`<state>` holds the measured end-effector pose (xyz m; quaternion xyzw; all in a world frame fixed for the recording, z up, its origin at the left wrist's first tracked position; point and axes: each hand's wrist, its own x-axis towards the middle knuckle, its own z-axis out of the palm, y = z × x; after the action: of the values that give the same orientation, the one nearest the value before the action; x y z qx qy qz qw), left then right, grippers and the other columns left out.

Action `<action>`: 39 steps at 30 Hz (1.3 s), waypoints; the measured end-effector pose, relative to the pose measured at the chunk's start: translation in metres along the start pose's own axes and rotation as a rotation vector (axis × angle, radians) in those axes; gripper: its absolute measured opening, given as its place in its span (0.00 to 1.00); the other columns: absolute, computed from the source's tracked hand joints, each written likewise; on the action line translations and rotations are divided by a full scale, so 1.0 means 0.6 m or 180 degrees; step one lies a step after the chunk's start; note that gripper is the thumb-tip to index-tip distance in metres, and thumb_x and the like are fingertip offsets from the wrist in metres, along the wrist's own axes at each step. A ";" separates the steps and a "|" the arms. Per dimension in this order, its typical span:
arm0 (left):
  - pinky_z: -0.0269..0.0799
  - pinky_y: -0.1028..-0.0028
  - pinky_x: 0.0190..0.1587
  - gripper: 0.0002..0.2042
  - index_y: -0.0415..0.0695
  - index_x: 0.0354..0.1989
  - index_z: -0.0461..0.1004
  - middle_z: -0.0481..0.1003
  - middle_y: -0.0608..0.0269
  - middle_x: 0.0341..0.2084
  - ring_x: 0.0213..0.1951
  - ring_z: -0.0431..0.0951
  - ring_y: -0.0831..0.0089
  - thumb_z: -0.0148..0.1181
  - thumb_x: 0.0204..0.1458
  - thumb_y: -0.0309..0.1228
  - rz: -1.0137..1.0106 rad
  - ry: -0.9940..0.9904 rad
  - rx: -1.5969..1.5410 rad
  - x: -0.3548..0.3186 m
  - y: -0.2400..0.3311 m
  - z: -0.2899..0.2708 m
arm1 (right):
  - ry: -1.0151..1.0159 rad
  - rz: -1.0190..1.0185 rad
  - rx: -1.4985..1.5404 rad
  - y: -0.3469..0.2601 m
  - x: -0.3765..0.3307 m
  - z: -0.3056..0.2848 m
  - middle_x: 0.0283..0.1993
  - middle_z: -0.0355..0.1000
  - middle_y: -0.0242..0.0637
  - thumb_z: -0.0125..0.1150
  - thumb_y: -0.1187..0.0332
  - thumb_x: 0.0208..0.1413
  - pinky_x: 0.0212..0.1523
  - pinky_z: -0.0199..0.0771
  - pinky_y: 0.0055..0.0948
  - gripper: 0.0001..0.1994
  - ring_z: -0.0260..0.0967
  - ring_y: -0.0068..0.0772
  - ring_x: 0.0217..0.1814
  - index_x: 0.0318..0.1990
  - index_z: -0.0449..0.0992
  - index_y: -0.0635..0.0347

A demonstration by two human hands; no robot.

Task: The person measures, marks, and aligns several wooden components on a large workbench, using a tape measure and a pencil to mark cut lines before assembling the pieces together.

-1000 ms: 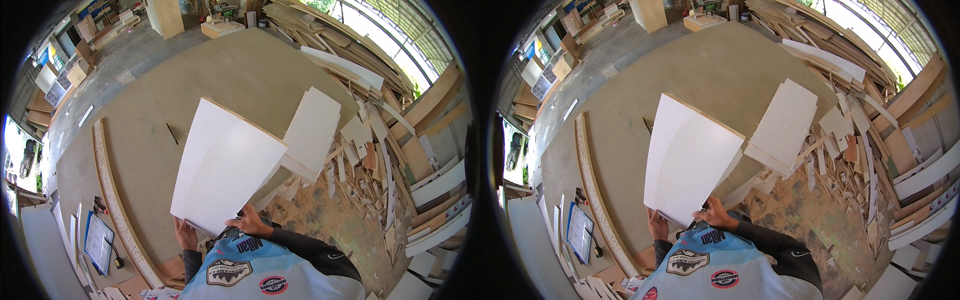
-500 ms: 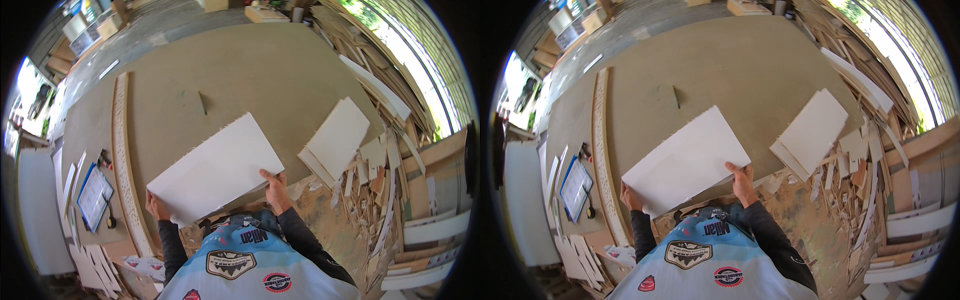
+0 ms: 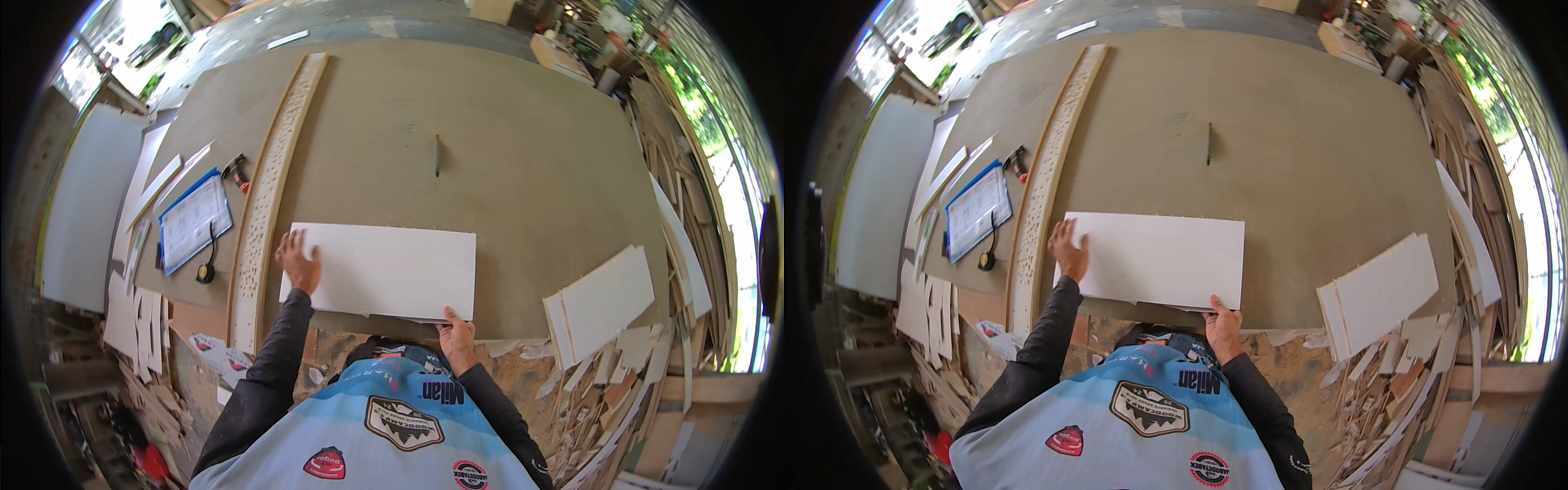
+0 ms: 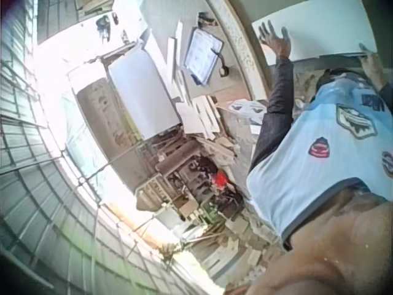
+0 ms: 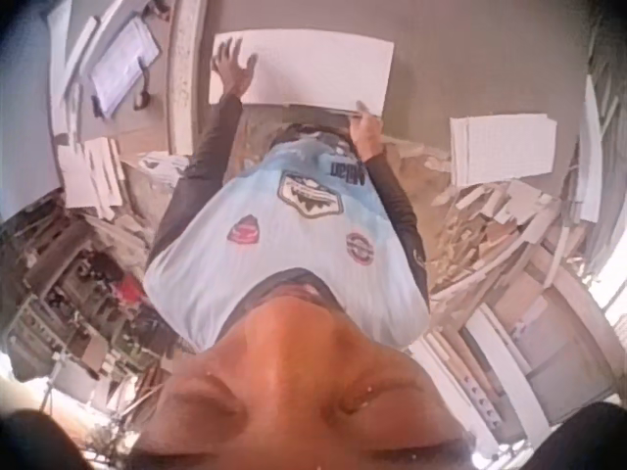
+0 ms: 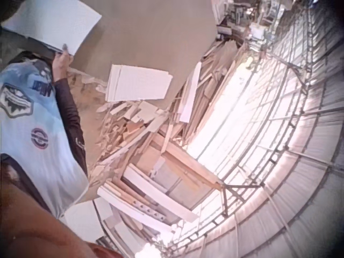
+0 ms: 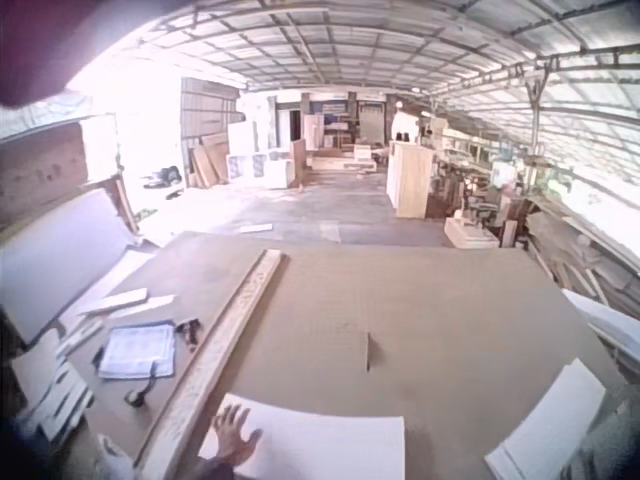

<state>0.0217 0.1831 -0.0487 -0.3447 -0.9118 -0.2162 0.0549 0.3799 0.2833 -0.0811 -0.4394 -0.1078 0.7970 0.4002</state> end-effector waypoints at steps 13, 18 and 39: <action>0.28 0.43 0.74 0.66 0.60 0.76 0.46 0.39 0.48 0.76 0.77 0.36 0.52 0.72 0.24 0.70 0.1675 -0.1593 0.0274 -0.030 0.011 -0.034 | -0.0022 0.0879 -0.1353 0.013 0.023 0.104 0.46 0.76 0.54 0.60 0.71 0.62 0.42 0.86 0.50 0.13 0.80 0.52 0.42 0.47 0.69 0.72; 0.24 0.42 0.74 0.65 0.62 0.76 0.47 0.40 0.52 0.76 0.77 0.37 0.54 0.71 0.24 0.71 0.1619 -0.1639 0.0268 -0.009 0.004 -0.024 | -0.0611 0.1516 -0.1980 -0.011 0.016 0.144 0.39 0.78 0.55 0.56 0.66 0.62 0.39 0.86 0.44 0.12 0.81 0.50 0.38 0.42 0.70 0.69; 0.26 0.41 0.73 0.63 0.56 0.75 0.52 0.41 0.50 0.76 0.77 0.37 0.55 0.76 0.25 0.62 0.1625 -0.1485 0.0606 0.031 0.016 0.013 | 0.0639 -0.1368 -0.1047 -0.258 -0.072 -0.045 0.35 0.79 0.43 0.57 0.67 0.63 0.33 0.78 0.29 0.08 0.78 0.32 0.32 0.41 0.76 0.62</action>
<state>0.0144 0.2044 -0.0476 -0.5949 -0.8003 -0.0251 -0.0707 0.4979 0.3486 0.0106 -0.5422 -0.2860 0.6183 0.4919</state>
